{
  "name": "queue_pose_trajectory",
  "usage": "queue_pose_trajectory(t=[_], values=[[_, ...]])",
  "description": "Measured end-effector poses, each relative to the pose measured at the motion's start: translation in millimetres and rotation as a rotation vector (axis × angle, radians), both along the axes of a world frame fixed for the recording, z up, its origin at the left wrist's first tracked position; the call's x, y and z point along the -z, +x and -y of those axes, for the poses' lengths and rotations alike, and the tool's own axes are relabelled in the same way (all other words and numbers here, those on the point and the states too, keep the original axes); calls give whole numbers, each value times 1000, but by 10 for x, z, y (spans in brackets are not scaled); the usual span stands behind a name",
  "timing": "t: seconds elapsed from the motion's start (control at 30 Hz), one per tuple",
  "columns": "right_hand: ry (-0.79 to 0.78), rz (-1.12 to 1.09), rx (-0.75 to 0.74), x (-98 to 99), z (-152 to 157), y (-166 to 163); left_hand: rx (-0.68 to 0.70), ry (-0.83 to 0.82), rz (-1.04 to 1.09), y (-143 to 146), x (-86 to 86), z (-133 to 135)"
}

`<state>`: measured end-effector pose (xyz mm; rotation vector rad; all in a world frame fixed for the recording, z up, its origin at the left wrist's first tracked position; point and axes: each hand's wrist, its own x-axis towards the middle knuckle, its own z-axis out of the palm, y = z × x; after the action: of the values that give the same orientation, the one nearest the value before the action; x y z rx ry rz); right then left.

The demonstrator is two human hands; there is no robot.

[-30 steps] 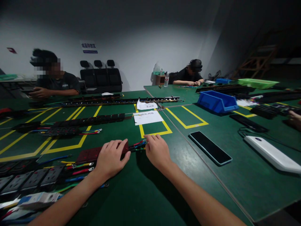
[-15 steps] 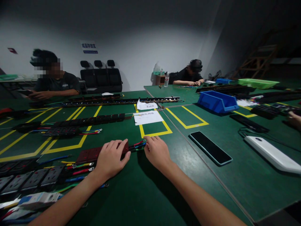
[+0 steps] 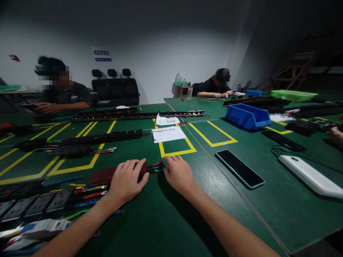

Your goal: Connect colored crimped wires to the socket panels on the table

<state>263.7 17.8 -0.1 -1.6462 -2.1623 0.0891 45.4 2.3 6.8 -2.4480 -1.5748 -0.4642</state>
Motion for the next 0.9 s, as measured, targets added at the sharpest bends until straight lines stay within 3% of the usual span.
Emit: queue_pose_trajectory(t=[0.73,0.9], values=[[21,1,-21,24,-3,-1,26,39,54,-21,12,4],[21,17,-20,20,9,1,138,139,184,27,-162,10]])
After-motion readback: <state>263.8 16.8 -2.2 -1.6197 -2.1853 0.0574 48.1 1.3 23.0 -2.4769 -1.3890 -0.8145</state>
